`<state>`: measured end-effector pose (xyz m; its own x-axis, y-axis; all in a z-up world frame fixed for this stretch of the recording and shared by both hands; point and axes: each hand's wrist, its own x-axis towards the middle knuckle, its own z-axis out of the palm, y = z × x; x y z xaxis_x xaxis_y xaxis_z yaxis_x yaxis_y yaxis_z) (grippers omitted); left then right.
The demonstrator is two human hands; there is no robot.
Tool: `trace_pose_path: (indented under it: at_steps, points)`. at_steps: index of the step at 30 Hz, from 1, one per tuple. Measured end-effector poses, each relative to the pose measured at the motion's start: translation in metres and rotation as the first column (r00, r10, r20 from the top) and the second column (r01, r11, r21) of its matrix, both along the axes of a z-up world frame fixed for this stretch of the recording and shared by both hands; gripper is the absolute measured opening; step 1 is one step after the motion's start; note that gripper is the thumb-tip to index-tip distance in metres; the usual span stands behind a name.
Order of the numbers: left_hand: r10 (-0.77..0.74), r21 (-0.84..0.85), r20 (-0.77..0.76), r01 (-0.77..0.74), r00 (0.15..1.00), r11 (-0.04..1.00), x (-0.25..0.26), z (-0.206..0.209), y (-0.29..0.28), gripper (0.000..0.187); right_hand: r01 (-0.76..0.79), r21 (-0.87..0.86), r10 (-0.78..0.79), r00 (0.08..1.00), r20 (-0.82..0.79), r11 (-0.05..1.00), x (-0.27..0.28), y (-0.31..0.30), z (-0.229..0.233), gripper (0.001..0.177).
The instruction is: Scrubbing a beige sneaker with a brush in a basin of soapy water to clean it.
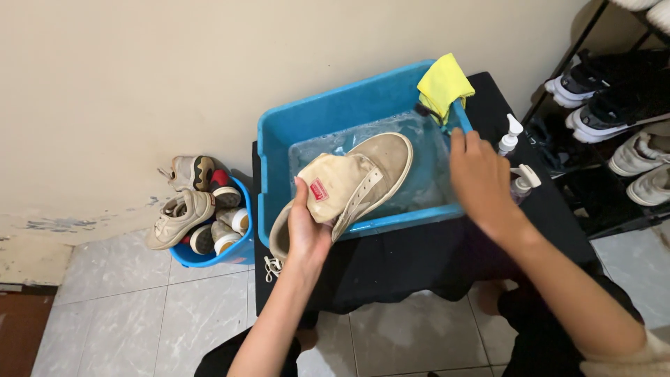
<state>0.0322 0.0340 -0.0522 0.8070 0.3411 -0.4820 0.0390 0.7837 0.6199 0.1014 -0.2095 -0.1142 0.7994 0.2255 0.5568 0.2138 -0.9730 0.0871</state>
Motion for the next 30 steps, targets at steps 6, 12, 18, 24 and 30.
trace_pose_path:
  at_steps: [6,12,18,24,30]
  points:
    - [-0.06,0.082,0.004,0.06,0.998,0.995,-0.005,0.008,-0.004,0.07,-0.115,-0.024,0.099,0.929,-0.356,0.993,0.074,-0.025,-0.11,0.021]
    - [-0.116,0.207,0.049,0.103,0.992,0.973,-0.01,0.034,-0.013,0.074,-0.111,0.035,0.108,0.774,-0.624,0.993,0.107,-0.016,-0.161,0.021]
    - [-0.186,0.308,0.042,0.164,0.982,0.937,-0.014,0.037,-0.015,0.075,-0.18,0.237,0.284,0.788,-0.547,0.955,0.054,-0.022,-0.055,0.021]
    - [-0.16,0.261,0.038,0.144,0.986,0.954,-0.011,0.028,-0.013,0.071,-0.192,0.761,0.575,0.771,-0.274,0.62,-0.032,-0.001,0.066,0.031]
    - [-0.175,0.136,0.112,0.159,0.978,0.978,-0.001,0.002,0.0,0.07,-0.505,0.493,0.626,0.772,-0.109,0.709,-0.07,0.047,0.04,0.022]
